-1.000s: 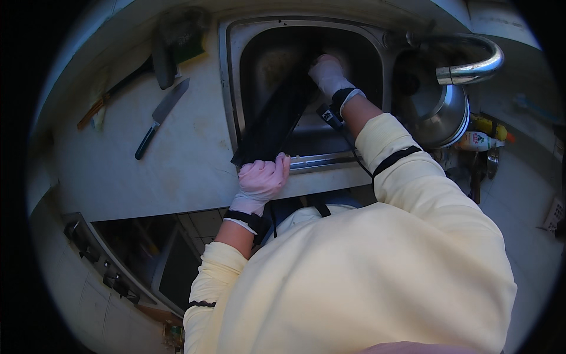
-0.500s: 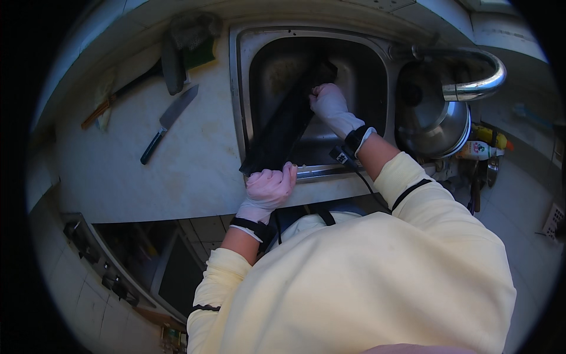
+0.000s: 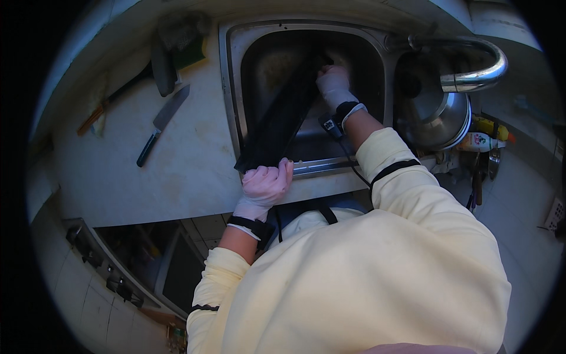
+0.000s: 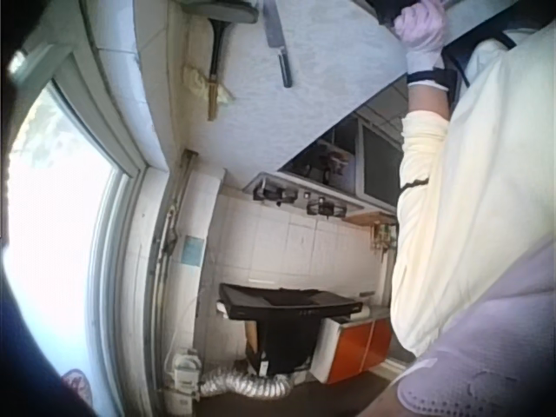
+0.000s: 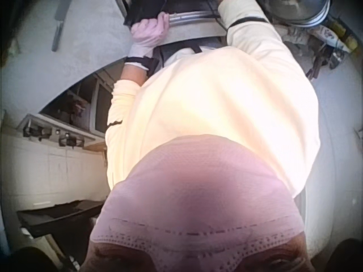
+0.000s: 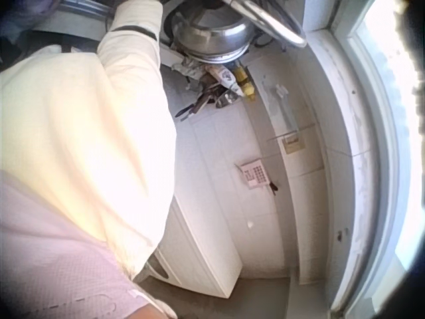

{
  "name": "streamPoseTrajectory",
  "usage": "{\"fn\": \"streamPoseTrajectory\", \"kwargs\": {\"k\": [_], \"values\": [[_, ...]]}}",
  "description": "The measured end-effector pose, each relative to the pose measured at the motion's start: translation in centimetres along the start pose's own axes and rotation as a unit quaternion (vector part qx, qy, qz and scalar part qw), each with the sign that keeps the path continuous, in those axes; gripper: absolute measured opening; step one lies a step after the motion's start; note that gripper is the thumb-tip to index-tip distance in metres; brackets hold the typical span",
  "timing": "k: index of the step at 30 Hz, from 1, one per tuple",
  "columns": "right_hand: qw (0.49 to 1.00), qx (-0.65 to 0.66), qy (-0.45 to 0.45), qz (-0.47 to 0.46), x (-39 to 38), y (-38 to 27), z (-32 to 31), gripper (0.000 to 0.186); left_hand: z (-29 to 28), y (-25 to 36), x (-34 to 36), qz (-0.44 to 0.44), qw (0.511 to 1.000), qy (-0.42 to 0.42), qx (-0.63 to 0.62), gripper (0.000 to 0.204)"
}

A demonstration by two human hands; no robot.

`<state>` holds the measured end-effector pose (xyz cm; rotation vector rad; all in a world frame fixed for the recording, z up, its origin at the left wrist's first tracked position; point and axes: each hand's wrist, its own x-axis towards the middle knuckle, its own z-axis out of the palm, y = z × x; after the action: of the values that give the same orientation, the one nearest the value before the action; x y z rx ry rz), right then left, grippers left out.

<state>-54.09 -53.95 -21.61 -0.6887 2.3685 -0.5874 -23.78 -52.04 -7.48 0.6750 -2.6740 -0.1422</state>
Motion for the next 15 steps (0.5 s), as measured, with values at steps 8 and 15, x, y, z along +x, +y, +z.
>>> {"fn": "streamPoseTrajectory", "kwargs": {"k": [8, 15], "values": [[1.0, 0.0, 0.005, 0.01, -0.5, -0.5, -0.3, 0.028, 0.1, 0.0, 0.2, 0.002, 1.0, 0.006, 0.005, 0.012], [0.993, -0.096, -0.069, -0.021, -0.4, -0.9, -0.6, 0.026, 0.2, -0.1, 0.4, 0.007, 1.0, 0.019, 0.009, 0.014]]}}
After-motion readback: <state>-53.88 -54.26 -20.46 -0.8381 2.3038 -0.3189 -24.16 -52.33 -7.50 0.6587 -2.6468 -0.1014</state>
